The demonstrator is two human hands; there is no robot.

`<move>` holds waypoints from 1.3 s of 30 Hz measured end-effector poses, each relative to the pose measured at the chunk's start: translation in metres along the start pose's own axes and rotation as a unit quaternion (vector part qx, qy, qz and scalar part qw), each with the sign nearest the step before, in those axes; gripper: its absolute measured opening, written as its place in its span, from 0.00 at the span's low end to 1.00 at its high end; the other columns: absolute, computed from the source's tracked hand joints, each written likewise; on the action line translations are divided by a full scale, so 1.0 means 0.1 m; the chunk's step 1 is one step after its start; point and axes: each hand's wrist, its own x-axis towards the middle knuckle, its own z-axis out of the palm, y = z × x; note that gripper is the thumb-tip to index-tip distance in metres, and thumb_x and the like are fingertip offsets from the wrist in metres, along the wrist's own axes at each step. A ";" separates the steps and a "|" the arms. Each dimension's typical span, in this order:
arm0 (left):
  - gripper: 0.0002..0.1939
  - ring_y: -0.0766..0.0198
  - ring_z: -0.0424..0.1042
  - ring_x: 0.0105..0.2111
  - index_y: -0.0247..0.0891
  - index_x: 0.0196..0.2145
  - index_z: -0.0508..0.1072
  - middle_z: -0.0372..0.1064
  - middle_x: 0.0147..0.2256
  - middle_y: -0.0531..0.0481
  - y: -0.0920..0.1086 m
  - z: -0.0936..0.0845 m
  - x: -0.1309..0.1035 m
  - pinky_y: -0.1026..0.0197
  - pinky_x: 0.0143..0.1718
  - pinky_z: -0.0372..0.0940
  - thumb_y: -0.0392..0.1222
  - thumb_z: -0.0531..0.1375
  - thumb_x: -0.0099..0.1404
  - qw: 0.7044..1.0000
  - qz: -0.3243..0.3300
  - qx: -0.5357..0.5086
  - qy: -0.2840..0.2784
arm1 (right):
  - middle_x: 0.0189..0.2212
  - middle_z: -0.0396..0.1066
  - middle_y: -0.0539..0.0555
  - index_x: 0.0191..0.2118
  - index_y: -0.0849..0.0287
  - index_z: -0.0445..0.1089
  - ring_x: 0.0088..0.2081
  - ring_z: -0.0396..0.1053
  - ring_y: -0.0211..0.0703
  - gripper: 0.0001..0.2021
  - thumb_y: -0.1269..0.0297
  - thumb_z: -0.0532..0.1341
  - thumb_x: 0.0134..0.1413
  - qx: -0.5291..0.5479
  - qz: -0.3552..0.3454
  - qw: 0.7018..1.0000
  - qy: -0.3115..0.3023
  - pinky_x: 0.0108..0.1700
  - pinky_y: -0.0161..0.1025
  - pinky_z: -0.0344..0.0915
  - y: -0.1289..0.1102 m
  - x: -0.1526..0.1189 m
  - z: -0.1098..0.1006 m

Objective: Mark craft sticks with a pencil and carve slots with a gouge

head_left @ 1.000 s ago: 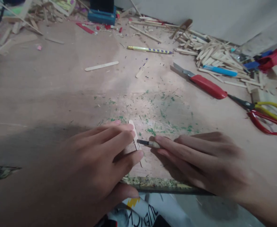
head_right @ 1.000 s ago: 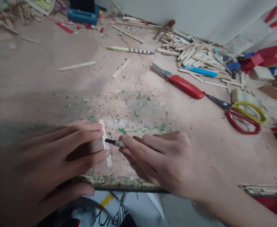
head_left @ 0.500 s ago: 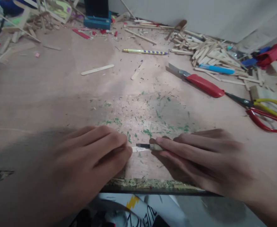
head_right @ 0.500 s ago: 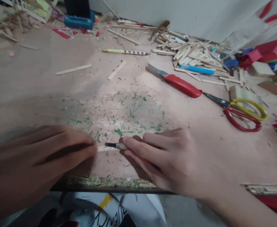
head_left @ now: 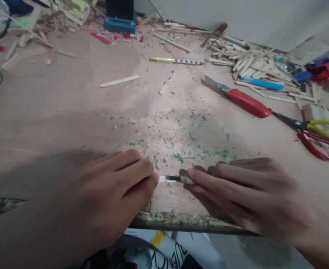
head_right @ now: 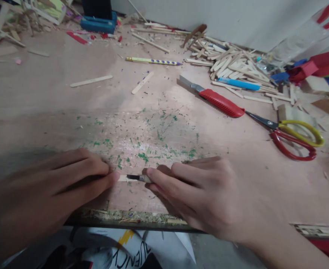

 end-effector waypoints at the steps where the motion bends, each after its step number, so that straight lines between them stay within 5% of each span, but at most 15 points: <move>1: 0.16 0.57 0.67 0.42 0.36 0.50 0.76 0.68 0.42 0.49 0.00 -0.01 0.00 0.49 0.44 0.66 0.34 0.48 0.84 1.000 0.002 0.002 -0.002 | 0.31 0.75 0.47 0.62 0.62 0.76 0.26 0.66 0.35 0.19 0.72 0.71 0.68 -0.002 -0.001 1.000 0.002 0.27 0.44 0.57 0.00 -0.01 0.01; 8: 0.15 0.56 0.64 0.41 0.37 0.38 0.72 0.64 0.40 0.48 0.02 -0.06 0.03 0.49 0.42 0.63 0.29 0.49 0.81 1.000 0.027 -0.010 0.001 | 0.34 0.79 0.48 0.62 0.62 0.75 0.27 0.71 0.34 0.18 0.71 0.69 0.70 0.020 0.007 1.000 0.003 0.28 0.41 0.62 0.00 0.00 0.05; 12: 0.14 0.57 0.63 0.40 0.37 0.38 0.70 0.65 0.40 0.49 0.03 -0.04 0.05 0.49 0.41 0.60 0.29 0.51 0.81 0.999 0.004 -0.030 0.008 | 0.37 0.82 0.50 0.60 0.63 0.75 0.29 0.75 0.33 0.14 0.72 0.67 0.73 0.042 0.007 0.999 0.010 0.30 0.39 0.66 0.00 0.05 0.06; 21: 0.15 0.59 0.64 0.40 0.35 0.41 0.74 0.66 0.38 0.49 0.03 -0.04 0.04 0.51 0.41 0.61 0.32 0.49 0.83 0.999 -0.002 -0.030 0.015 | 0.30 0.77 0.47 0.59 0.61 0.75 0.24 0.67 0.33 0.15 0.71 0.70 0.70 0.004 -0.002 1.000 0.008 0.25 0.43 0.56 0.01 0.01 0.01; 31: 0.19 0.60 0.66 0.40 0.37 0.39 0.74 0.64 0.35 0.51 0.02 -0.05 0.06 0.52 0.38 0.60 0.36 0.47 0.86 0.999 0.005 -0.023 0.021 | 0.38 0.84 0.52 0.59 0.62 0.77 0.28 0.75 0.36 0.12 0.66 0.66 0.75 0.009 0.009 1.000 -0.011 0.28 0.42 0.63 -0.02 0.06 0.04; 39: 0.18 0.62 0.69 0.40 0.37 0.39 0.76 0.65 0.35 0.52 0.03 -0.04 0.08 0.55 0.43 0.65 0.35 0.50 0.85 0.999 -0.013 -0.015 0.031 | 0.31 0.77 0.48 0.58 0.63 0.78 0.25 0.70 0.32 0.12 0.68 0.67 0.74 0.040 0.011 0.999 -0.002 0.26 0.40 0.58 0.03 0.04 0.00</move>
